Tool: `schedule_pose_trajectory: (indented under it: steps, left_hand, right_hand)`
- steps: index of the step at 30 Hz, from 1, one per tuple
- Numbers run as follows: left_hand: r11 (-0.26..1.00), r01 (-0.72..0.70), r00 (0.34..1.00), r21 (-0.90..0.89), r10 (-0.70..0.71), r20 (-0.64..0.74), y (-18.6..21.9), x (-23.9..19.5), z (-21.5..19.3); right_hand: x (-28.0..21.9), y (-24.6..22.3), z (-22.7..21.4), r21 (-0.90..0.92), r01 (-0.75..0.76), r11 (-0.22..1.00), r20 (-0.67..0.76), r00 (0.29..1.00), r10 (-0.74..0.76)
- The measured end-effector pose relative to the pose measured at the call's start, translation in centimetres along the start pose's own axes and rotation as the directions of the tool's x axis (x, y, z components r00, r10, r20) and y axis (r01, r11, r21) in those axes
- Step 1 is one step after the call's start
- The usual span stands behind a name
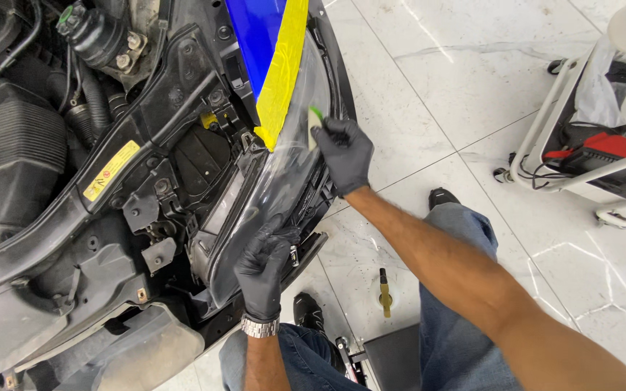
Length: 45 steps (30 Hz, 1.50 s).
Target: The person applies a liquid from a small bottle to a car headlight and then rubs the surface with a green applicator pad. The person repeatedly wipes the headlight lens in circular and back-and-forth motions.
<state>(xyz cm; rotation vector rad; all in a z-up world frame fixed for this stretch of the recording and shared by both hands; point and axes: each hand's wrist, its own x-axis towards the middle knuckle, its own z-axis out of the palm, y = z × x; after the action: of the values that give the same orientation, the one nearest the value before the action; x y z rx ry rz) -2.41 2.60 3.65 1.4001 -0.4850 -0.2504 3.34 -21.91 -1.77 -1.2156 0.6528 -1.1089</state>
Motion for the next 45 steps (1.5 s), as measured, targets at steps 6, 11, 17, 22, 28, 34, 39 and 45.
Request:
schedule_pose_trajectory:
  steps: [6,11,17,22,28,34,39,45]
  left_hand:
    - [1.0,-0.018,1.0,-0.013,0.017,-0.011,-0.6,0.3,0.3]
    - [1.0,-0.008,1.0,-0.011,0.008,-0.02,-1.3,0.2,-0.2]
    - [1.0,-0.007,1.0,-0.03,0.008,0.002,-1.0,0.4,0.2]
    - [0.999,-0.013,1.0,-0.046,0.012,-0.022,-1.1,0.3,-0.1]
    - [0.999,-0.005,1.0,-0.034,0.005,-0.017,-0.9,0.5,-0.3]
    - [0.999,-0.029,1.0,-0.036,0.029,-0.007,-0.4,0.6,0.0]
    - [0.998,-0.05,0.999,-0.038,0.05,-0.014,-0.8,0.7,0.2]
    - [0.999,-0.038,0.999,-0.012,0.038,0.003,-0.5,0.7,-0.2]
  right_hand:
    - [1.5,0.4,0.1,0.019,0.068,0.998,-0.023,0.997,-0.067]
    - [3.9,2.2,0.6,-0.071,0.181,0.981,-0.015,0.983,-0.182]
    - [1.5,-0.8,1.7,-0.093,0.258,0.962,0.031,0.966,-0.256]
    - [4.5,1.8,1.2,0.001,0.161,0.987,-0.083,0.984,-0.161]
    - [3.3,1.2,0.8,-0.137,0.253,0.958,0.046,0.967,-0.249]
    - [-0.6,0.3,0.0,-0.078,0.174,0.982,0.102,0.981,-0.166]
    - [2.1,4.1,-0.4,0.002,-0.018,1.0,-0.105,0.994,0.018]
    - [-2.2,1.4,-1.1,-0.034,0.024,0.999,0.062,0.998,-0.022]
